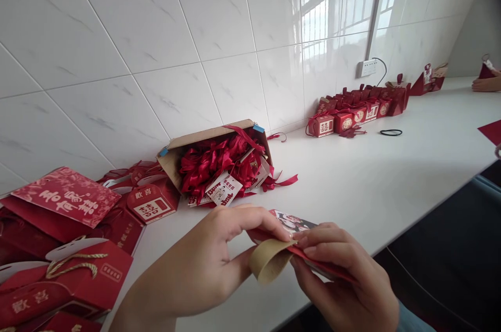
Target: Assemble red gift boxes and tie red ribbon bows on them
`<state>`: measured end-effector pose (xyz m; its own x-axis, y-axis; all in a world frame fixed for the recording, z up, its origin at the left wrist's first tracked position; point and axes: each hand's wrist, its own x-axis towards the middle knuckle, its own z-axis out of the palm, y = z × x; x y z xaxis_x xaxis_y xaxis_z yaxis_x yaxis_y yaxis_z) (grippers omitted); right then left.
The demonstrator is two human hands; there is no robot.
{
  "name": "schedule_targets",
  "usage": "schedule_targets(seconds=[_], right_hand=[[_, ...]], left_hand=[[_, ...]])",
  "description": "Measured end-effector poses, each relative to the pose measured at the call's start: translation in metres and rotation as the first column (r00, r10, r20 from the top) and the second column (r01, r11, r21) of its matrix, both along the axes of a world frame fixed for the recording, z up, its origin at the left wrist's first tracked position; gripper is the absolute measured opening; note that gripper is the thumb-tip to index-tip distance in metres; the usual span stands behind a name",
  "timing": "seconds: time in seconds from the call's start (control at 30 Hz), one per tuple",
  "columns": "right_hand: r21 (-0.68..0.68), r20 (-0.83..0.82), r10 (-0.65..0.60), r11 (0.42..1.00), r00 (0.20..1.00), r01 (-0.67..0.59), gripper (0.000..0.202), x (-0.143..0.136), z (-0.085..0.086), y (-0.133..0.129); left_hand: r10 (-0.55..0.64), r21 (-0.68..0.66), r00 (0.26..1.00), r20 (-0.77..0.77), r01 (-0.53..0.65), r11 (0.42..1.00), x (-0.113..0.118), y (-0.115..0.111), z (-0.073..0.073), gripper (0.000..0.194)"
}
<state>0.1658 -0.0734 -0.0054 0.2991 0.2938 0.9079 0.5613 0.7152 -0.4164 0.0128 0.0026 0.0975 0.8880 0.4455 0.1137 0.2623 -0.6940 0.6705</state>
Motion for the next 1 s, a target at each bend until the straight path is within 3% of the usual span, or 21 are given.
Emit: schedule_targets(seconds=[0.2, 0.43, 0.63, 1.0], right_hand=[[-0.081, 0.032, 0.022, 0.997, 0.999, -0.019, 0.029, -0.0001, -0.0075, -0.0024], [-0.088, 0.020, 0.113, 0.990, 0.993, -0.111, 0.026, -0.0009, -0.0084, 0.0030], [-0.029, -0.001, 0.080, 0.996, 0.997, -0.080, 0.031, -0.0023, -0.0070, 0.0017], [-0.074, -0.107, 0.082, 0.993, 0.991, -0.090, 0.026, -0.0049, -0.0057, 0.0006]], left_hand=[[-0.074, 0.069, 0.995, 0.065, 0.069, 0.995, 0.0024, 0.0074, -0.0068, 0.023], [-0.050, 0.208, 0.995, 0.081, 0.032, 0.978, 0.0046, 0.0083, -0.0076, 0.017], [-0.039, 0.184, 0.997, 0.067, 0.026, 0.983, 0.0060, 0.0076, -0.0085, 0.021], [-0.022, 0.180, 0.997, 0.073, 0.009, 0.984, 0.0075, 0.0050, -0.0079, 0.014]])
